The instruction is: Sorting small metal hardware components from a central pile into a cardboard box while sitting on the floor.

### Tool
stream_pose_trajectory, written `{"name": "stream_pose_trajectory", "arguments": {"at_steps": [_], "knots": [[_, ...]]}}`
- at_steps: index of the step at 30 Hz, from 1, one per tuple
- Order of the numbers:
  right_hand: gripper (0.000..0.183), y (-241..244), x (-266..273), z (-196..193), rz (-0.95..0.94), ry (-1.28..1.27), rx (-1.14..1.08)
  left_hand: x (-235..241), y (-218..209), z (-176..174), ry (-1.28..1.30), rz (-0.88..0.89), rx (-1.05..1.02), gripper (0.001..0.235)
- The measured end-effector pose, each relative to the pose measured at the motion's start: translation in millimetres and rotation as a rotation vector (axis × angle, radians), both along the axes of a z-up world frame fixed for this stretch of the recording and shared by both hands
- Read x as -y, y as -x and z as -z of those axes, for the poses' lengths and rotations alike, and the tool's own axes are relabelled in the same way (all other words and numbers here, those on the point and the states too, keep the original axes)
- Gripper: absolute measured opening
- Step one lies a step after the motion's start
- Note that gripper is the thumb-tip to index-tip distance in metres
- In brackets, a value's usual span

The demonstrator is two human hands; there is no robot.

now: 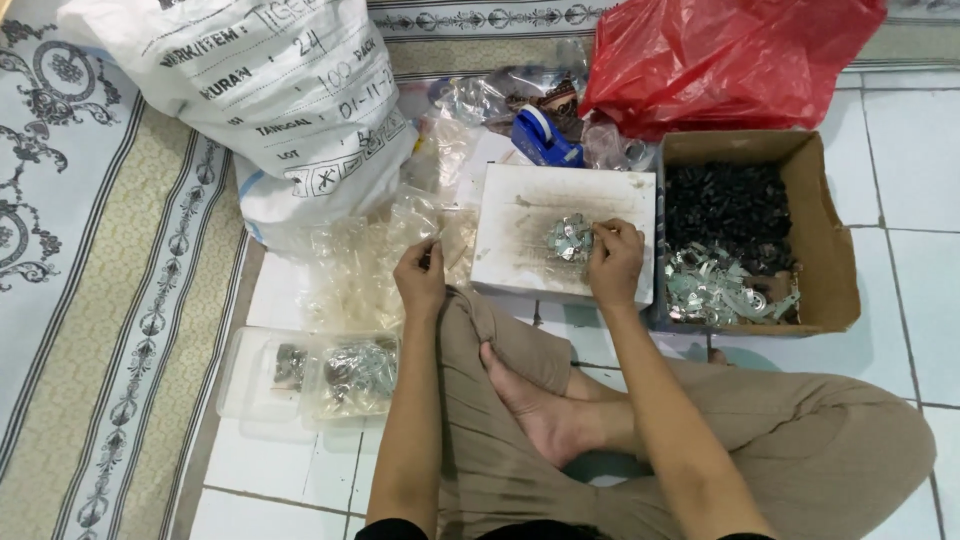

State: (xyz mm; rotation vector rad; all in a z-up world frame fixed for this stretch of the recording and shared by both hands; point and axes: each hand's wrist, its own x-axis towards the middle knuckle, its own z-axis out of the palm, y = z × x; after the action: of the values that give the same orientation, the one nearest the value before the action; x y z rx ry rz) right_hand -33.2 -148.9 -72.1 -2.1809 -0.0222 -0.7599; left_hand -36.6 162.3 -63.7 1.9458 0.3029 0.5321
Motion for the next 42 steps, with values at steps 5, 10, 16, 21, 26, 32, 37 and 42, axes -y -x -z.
{"name": "stream_pose_trajectory", "arguments": {"at_steps": [5,10,16,21,26,32,37,42], "knots": [[0.018,-4.9,4.0,15.4,0.004,-0.021,-0.019,0.6,1.9,-2.6,0.043,-0.014,0.014,0.020],[0.016,-7.6,6.4,22.8,-0.008,-0.036,-0.019,4.6,2.5,-12.1,0.118,-0.026,0.048,0.020],[0.025,10.0,21.4,-5.3,0.123,0.026,-0.198,30.7,4.8,-20.4,0.302,0.020,0.025,0.019],[0.051,50.0,7.8,-97.9,0.086,-0.377,-0.728,48.4,11.9,-37.0,0.406,0.084,-0.070,0.014],[0.064,64.4,7.1,-71.2,0.026,-0.665,-0.876,49.7,8.6,-41.9,0.452,0.134,-0.095,0.017],[0.067,68.8,-8.3,-112.2,-0.040,-0.833,-0.872,64.3,6.6,-47.0,0.656,0.107,-0.174,0.017],[0.065,67.3,3.4,-102.0,-0.059,-0.844,-0.907,74.2,12.2,-49.5,0.702,0.127,-0.229,0.017],[0.058,68.9,15.0,-105.5,-0.079,-0.830,-0.992,72.2,7.2,-25.6,0.699,0.127,-0.275,0.019]]}}
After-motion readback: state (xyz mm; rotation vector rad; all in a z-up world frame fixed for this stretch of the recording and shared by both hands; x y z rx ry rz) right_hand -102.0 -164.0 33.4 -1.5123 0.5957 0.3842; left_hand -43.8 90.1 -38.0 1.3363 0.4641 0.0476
